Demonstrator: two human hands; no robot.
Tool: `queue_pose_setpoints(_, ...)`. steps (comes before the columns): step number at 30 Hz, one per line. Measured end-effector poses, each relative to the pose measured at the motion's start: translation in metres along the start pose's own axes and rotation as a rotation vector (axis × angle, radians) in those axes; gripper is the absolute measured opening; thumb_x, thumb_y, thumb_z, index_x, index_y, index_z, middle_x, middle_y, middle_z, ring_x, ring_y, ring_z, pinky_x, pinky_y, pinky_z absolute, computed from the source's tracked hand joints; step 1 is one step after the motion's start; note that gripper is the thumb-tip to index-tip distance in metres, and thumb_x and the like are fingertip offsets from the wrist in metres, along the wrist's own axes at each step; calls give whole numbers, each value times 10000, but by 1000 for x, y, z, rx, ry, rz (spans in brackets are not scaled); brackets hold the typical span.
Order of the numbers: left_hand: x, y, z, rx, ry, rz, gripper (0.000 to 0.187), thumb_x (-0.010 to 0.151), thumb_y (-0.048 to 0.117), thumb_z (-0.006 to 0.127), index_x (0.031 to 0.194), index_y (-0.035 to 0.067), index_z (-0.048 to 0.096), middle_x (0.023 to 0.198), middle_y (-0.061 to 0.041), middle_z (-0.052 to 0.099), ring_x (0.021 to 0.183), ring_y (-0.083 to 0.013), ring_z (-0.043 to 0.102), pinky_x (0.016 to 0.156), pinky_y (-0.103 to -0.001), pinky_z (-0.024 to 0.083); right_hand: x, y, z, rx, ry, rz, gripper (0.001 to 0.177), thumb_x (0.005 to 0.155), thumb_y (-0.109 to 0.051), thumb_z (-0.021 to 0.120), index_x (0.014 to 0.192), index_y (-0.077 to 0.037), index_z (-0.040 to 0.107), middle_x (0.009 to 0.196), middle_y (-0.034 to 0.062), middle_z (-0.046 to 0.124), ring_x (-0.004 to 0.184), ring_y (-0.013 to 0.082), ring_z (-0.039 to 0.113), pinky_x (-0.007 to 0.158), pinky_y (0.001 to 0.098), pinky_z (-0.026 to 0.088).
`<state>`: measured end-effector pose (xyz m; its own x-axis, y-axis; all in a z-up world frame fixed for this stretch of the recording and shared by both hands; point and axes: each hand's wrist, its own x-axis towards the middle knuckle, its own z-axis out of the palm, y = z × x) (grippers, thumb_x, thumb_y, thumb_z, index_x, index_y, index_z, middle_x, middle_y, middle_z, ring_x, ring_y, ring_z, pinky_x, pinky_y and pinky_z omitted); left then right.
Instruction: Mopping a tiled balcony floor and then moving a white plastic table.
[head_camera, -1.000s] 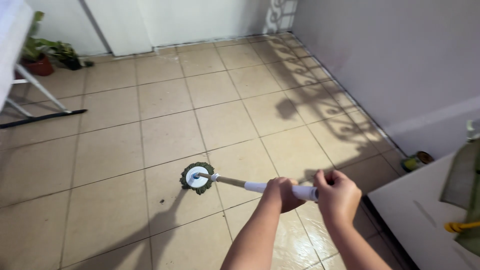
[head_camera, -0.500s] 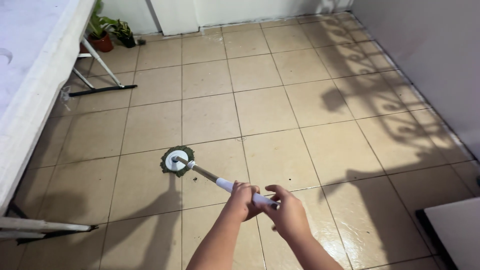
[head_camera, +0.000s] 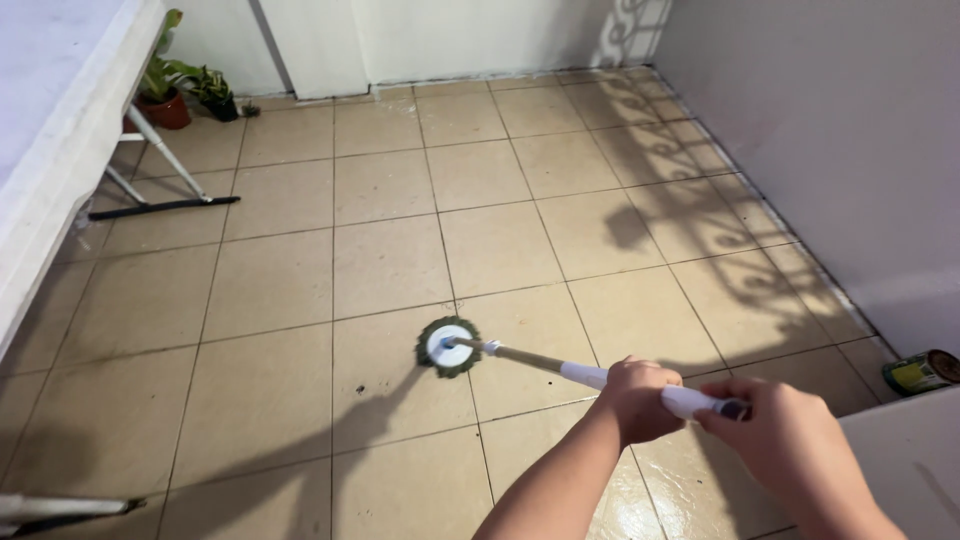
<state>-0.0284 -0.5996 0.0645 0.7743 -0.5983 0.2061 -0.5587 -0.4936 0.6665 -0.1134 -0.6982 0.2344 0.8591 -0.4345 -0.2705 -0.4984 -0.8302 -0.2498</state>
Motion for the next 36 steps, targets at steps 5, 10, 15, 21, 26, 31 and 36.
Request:
queue_pose_setpoints(5,-13,-58,-30,-87,-176,-23,175,793,323,724,827,152,717,892,-91,735,930,-298,713,944,-412,548,1,-35,47,15,56,-62,409,778,-400,833,1145,-222,798,868,132,808,852,298,798,837,410,615)
queue_pose_setpoints(10,-38,-141,-102,46,-190,62,194,742,294,760,786,116,694,863,-120,717,952,-333,679,975,-432,502,-2,-143,83,106,-15,-143,294,822,-395,793,1046,-205,789,811,126,781,840,335,763,789,441,607)
queue_pose_setpoints(15,-26,-235,-180,58,-193,9,203,729,262,775,730,94,661,813,-110,695,977,-322,656,1128,-499,354,36,-257,118,115,-94,-126,313,907,-411,671,1102,-172,720,821,126,787,842,328,757,797,453,593)
queue_pose_setpoints(21,33,-385,-278,119,-284,88,201,772,306,745,839,127,680,937,-96,710,1052,-333,631,1037,-441,482,120,-412,146,153,-33,-131,306,867,-342,671,1129,-186,697,893,150,753,878,368,726,796,489,585)
queue_pose_setpoints(26,77,-462,-375,231,-356,87,142,789,254,747,845,126,722,958,-81,735,1100,-364,599,1082,-486,409,171,-525,160,161,-63,-130,307,861,-306,691,1114,-135,658,919,134,752,910,348,724,815,470,579)
queue_pose_setpoints(31,111,-540,-396,214,-371,151,167,814,225,695,963,155,723,1022,-44,739,1075,-334,607,1068,-471,438,211,-601,157,117,219,-282,339,756,-366,805,1005,-152,724,978,116,670,946,328,670,739,437,568)
queue_pose_setpoints(36,162,-597,-418,305,-323,231,174,871,263,696,1002,147,705,1027,-56,718,1052,-309,642,1084,-517,402,265,-653,144,373,583,-562,188,767,-257,765,763,-71,738,763,47,717,730,272,663,634,418,539)
